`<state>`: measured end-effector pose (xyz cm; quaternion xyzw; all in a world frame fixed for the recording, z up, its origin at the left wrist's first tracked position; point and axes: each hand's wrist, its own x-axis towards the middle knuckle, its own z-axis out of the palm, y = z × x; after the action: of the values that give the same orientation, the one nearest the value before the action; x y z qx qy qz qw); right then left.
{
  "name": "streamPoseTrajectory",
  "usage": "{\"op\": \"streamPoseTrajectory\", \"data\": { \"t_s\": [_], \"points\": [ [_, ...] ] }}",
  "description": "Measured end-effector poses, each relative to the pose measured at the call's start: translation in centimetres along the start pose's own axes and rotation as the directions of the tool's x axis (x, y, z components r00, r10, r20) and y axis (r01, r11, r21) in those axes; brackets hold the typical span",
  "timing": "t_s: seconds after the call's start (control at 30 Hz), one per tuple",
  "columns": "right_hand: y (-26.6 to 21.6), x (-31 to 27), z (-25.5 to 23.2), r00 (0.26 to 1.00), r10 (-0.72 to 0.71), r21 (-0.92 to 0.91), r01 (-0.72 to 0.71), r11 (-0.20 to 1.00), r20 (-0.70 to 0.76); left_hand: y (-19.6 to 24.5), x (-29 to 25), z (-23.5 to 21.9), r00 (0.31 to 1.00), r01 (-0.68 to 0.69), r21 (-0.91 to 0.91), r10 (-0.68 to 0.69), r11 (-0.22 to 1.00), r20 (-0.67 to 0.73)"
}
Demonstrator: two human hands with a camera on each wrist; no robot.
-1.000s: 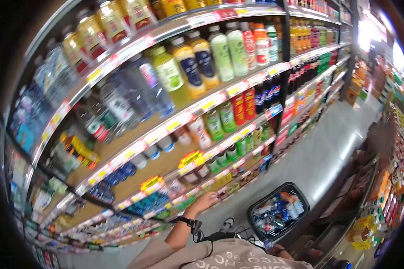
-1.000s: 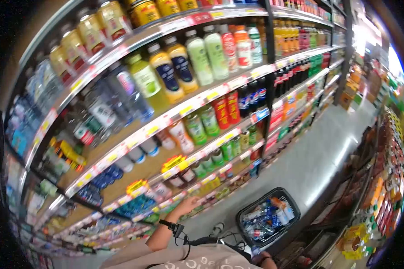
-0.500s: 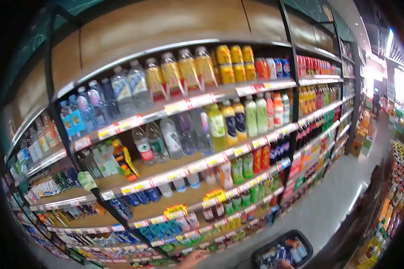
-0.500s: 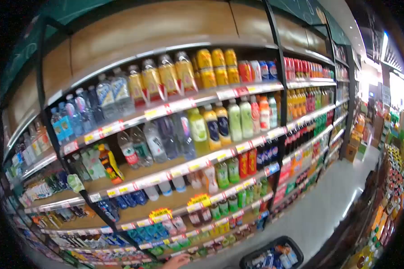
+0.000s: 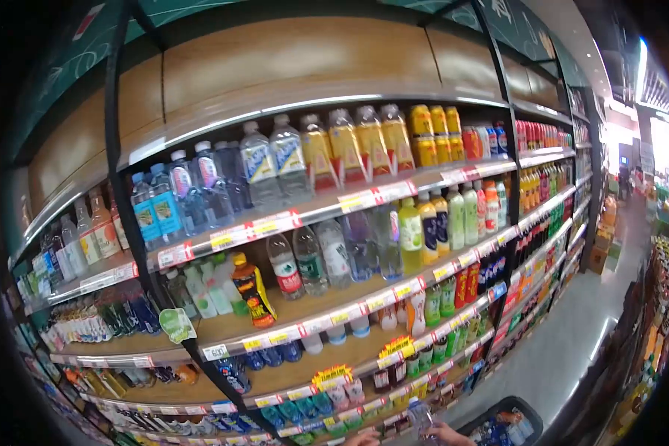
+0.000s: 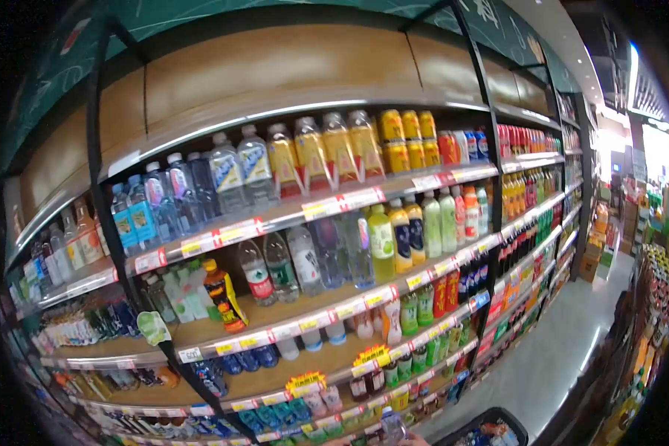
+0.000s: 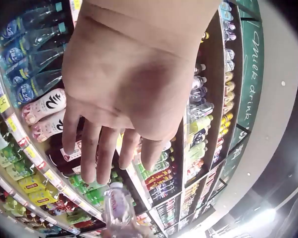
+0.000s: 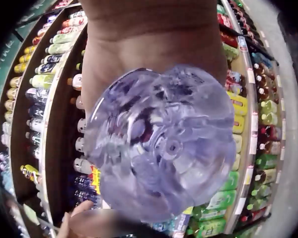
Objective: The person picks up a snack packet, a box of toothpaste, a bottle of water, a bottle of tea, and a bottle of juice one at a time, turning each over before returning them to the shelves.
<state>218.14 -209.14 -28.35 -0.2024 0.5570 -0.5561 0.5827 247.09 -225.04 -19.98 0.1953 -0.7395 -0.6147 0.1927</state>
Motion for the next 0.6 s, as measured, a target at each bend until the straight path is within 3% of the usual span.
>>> {"op": "streamPoseTrajectory", "data": {
  "t_s": [0.07,0.1,0.17,0.2,0.33,0.37,0.4,0.47,0.5,0.53,0.6],
  "points": [
    [-2.9,-0.6,3.5,0.999,-0.033,0.079,0.029,0.996,0.042,-1.6,-1.4,-0.6,0.998,-0.065,0.169,0.059,0.983,0.037],
    [-4.1,-0.9,5.2,0.997,-0.05,0.122,0.043,0.992,0.057,-1.3,-2.4,-1.0,0.999,0.015,0.152,-0.021,0.988,0.041],
    [-5.9,-2.0,8.3,0.993,-0.086,0.213,0.067,0.975,0.078,4.4,-4.2,-2.2,0.98,0.182,0.105,-0.189,0.978,0.064],
    [-6.2,-2.7,9.6,0.992,-0.096,0.255,0.073,0.964,0.078,4.3,-4.8,-2.9,0.976,0.206,0.095,-0.211,0.974,0.045],
    [-8.2,-5.3,14.2,0.995,-0.092,0.311,0.072,0.948,0.049,5.5,-7.4,-5.1,0.998,0.047,0.028,-0.045,0.999,-0.045],
    [-8.3,-5.9,14.6,0.986,-0.119,0.312,0.077,0.947,0.118,10.6,-8.2,-5.6,0.993,0.098,0.017,-0.097,0.995,-0.067],
    [-8.8,-6.7,14.9,0.965,-0.213,0.169,0.186,0.968,0.155,9.5,-8.2,-5.9,0.994,0.014,0.047,-0.009,0.999,-0.113],
    [-7.5,-4.9,14.3,0.989,-0.133,0.361,0.099,0.927,0.07,6.8,-8.5,-5.6,0.982,-0.048,-0.131,0.023,0.99,-0.189],
    [-4.8,0.3,10.8,0.953,-0.183,0.397,0.074,0.915,0.243,5.6,-8.2,-5.8,0.979,-0.068,-0.103,0.047,0.992,-0.197],
    [-5.0,1.1,11.8,0.994,-0.104,0.384,0.086,0.919,0.026,6.1,-7.8,-5.9,0.97,-0.158,-0.058,0.143,0.986,-0.198],
    [-5.9,2.6,12.8,0.985,-0.13,0.404,0.073,0.912,0.116,5.7,-7.0,-5.7,0.992,0.035,0.015,-0.033,0.999,-0.121]
  ]
}}
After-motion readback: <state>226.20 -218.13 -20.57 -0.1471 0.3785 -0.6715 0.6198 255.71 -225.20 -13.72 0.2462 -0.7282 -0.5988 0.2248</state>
